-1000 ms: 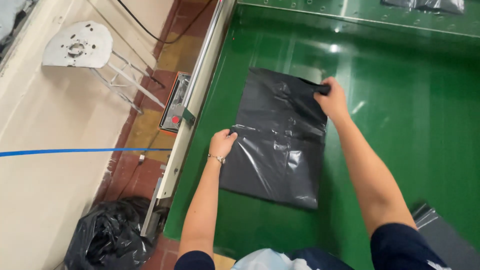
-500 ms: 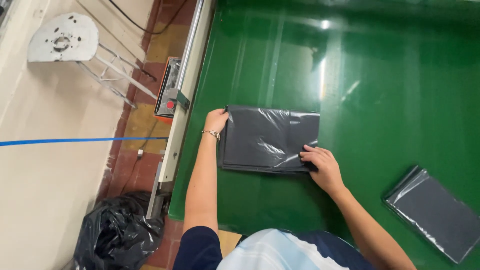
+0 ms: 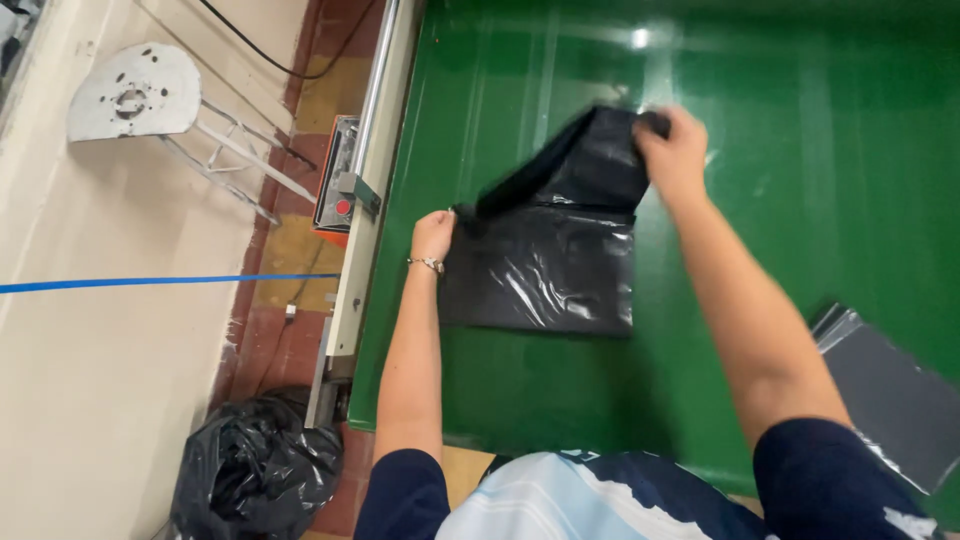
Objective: Folding black plastic bags and inserting them into clear plastic sleeves
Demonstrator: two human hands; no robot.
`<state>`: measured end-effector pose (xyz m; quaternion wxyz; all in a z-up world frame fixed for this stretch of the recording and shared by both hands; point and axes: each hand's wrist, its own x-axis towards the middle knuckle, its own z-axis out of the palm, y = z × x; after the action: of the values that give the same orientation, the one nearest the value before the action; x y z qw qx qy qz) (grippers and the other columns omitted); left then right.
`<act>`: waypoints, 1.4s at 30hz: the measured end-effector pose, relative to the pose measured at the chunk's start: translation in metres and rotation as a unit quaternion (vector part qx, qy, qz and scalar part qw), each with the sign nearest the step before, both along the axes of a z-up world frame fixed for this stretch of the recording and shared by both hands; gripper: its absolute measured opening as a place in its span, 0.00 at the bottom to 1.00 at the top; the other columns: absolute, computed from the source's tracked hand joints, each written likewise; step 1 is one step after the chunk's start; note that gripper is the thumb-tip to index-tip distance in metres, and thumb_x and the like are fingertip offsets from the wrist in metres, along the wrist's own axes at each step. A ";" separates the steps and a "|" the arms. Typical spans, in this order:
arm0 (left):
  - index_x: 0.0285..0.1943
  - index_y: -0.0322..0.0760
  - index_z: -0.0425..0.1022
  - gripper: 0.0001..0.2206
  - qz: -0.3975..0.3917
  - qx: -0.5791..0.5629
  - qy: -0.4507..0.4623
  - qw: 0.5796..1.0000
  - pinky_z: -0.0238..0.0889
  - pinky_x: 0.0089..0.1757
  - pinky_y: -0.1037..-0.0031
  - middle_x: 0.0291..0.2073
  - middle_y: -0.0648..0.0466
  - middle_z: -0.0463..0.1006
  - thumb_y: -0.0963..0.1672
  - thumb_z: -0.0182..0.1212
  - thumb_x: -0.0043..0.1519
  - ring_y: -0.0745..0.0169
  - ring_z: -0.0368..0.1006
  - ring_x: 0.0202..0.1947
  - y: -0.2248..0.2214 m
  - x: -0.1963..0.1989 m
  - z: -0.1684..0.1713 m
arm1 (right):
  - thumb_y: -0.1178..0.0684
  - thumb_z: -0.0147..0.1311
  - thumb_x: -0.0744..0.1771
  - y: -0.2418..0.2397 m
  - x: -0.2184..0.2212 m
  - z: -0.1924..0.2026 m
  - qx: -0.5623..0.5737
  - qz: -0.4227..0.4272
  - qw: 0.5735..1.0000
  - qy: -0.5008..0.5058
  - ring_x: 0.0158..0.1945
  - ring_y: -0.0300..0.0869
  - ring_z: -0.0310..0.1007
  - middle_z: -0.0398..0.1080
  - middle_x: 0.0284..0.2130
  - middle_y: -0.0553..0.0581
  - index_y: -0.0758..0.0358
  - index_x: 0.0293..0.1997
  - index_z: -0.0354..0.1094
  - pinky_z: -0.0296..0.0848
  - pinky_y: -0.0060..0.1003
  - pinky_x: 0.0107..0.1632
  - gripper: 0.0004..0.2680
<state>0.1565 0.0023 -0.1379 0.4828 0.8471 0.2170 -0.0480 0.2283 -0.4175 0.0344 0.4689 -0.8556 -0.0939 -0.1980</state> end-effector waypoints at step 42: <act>0.34 0.46 0.82 0.08 0.005 -0.124 -0.047 0.991 0.67 0.33 0.81 0.25 0.59 0.82 0.46 0.77 0.52 0.73 0.74 0.29 -0.019 -0.050 0.070 | 0.47 0.65 0.63 0.221 -0.130 -0.032 0.015 0.095 0.950 0.298 0.33 0.41 0.79 0.76 0.27 0.45 0.47 0.36 0.72 0.75 0.39 0.38 0.05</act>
<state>0.1068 -0.0166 -0.0680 0.5937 0.7811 0.1906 -0.0323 0.0987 -0.1964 0.0026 0.5049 -0.8557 -0.0276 0.1104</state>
